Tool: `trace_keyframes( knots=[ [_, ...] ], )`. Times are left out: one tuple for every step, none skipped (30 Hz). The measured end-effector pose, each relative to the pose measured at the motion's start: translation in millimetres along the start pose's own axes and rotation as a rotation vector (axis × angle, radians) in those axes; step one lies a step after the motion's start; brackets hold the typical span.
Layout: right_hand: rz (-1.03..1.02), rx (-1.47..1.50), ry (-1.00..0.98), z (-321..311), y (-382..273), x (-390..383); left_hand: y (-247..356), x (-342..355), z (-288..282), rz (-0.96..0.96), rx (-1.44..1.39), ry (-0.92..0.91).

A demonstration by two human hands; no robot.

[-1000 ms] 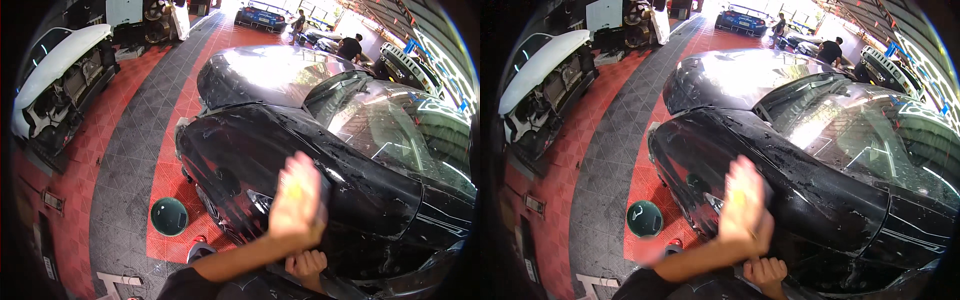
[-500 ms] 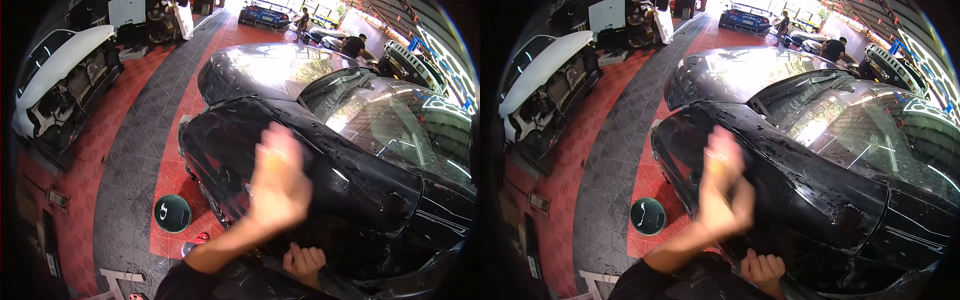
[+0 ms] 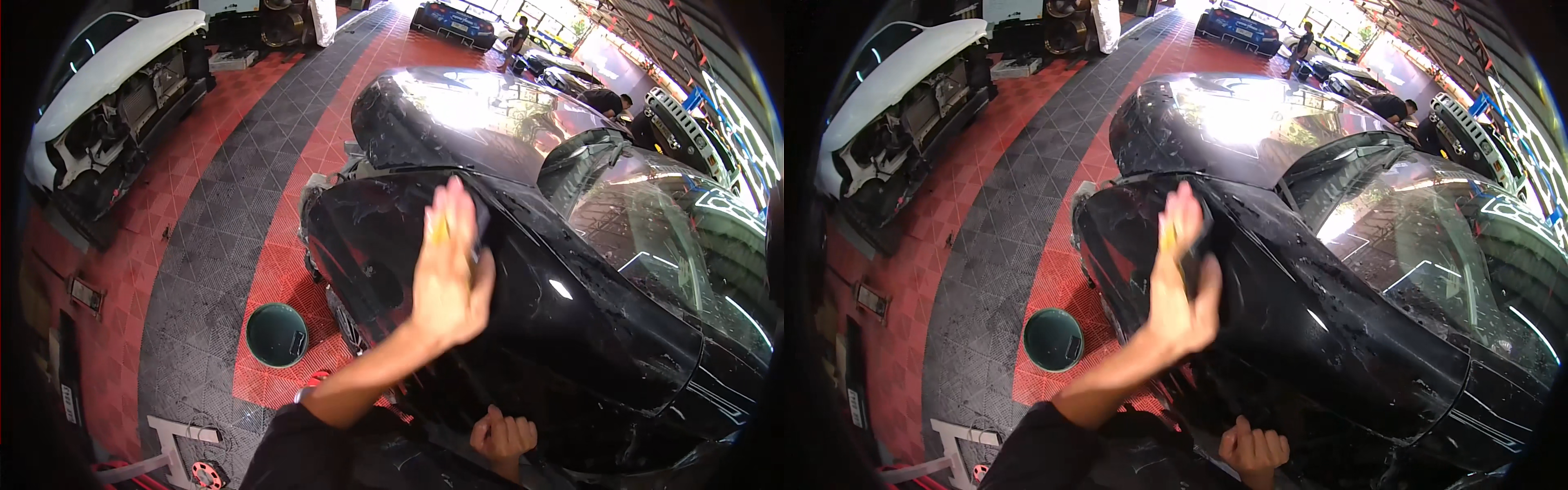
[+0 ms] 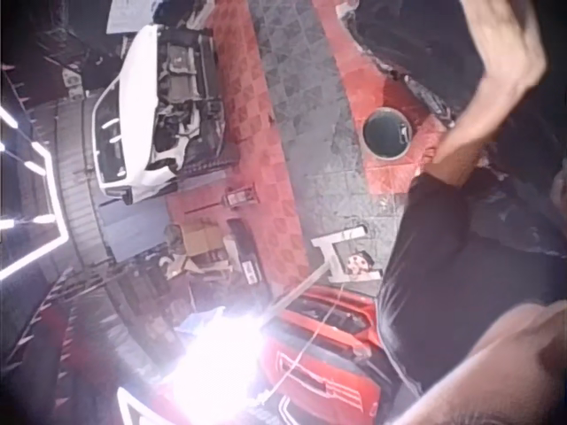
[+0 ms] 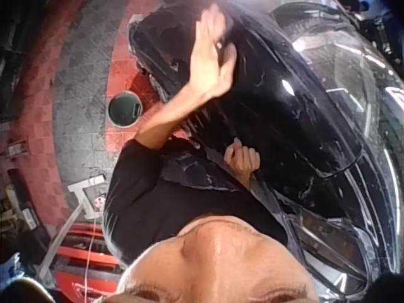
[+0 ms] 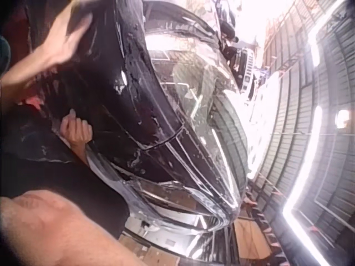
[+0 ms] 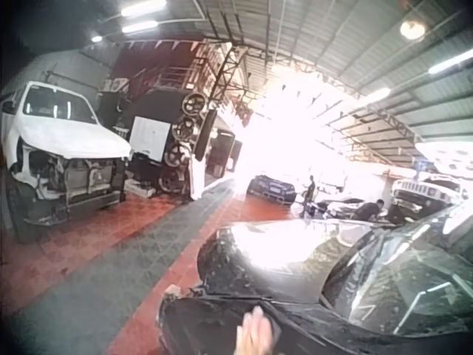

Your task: The recorder is wet sanding the black front fender of a car using a yellow sanding block and water from a green bucket.

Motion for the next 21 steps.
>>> trace_keyframes(
  knots=[
    [0.01,-0.032,-0.011,4,0,2,10,-17,7,-0.002,-0.015,-0.063],
    [0.006,-0.036,-0.005,5,1,3,16,-43,11,0.053,-0.068,-0.161],
    [-0.002,-0.047,-0.02,3,1,-1,13,-46,8,0.104,-0.028,-0.189],
    [-0.009,-0.059,-0.035,3,2,-2,8,-45,4,0.154,0.013,-0.218],
    [-0.011,-0.063,-0.036,6,4,0,-3,-36,5,0.186,0.03,-0.189],
    [-0.005,-0.082,-0.04,4,3,-2,-9,-14,1,0.212,0.041,-0.172],
    [0.0,-0.098,-0.038,6,3,-2,-14,7,-5,0.227,0.034,-0.166],
    [0.007,-0.103,-0.044,9,4,-3,-20,24,-8,0.26,0.017,-0.165],
    [0.006,-0.105,-0.025,10,6,-6,-26,27,-9,0.287,0.014,-0.176],
    [0.006,-0.107,-0.006,10,6,-8,-33,27,-9,0.316,0.01,-0.187],
    [0.013,-0.111,-0.013,8,4,-11,-45,18,-14,0.351,0.013,-0.229],
    [0.022,-0.127,-0.025,6,4,-11,-60,4,-20,0.392,0.02,-0.263],
    [0.034,-0.145,-0.035,8,3,-9,-82,-19,-20,0.375,0.067,-0.176],
    [0.043,-0.145,-0.026,11,-1,-4,-109,-38,-22,0.414,0.138,-0.133],
    [0.043,-0.164,-0.018,14,-3,-2,-119,-32,-27,0.463,0.157,-0.168],
    [0.036,-0.177,-0.018,11,-1,-3,-116,-21,-34,0.5,0.18,-0.203],
    [0.041,-0.189,-0.049,13,0,-9,-109,-7,-34,0.49,0.126,-0.204],
    [0.047,-0.197,-0.059,12,3,-11,-91,18,-31,0.48,0.067,-0.201],
    [0.061,-0.189,-0.055,13,3,-10,-88,32,-31,0.534,0.092,-0.242],
    [0.074,-0.182,-0.052,13,2,-9,-93,36,-32,0.583,0.114,-0.237],
    [0.078,-0.198,-0.057,12,2,-11,-103,36,-33,0.624,0.116,-0.271]
  ],
)
Point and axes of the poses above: each hand's wrist, its own x-axis towards the middle knuckle, its own z-axis out of the palm, y = z × x, the point moved 1 cm from there along x, towards the middle knuckle, and after that the axes turned 2 degrees about -y, right-handed, at the moved point
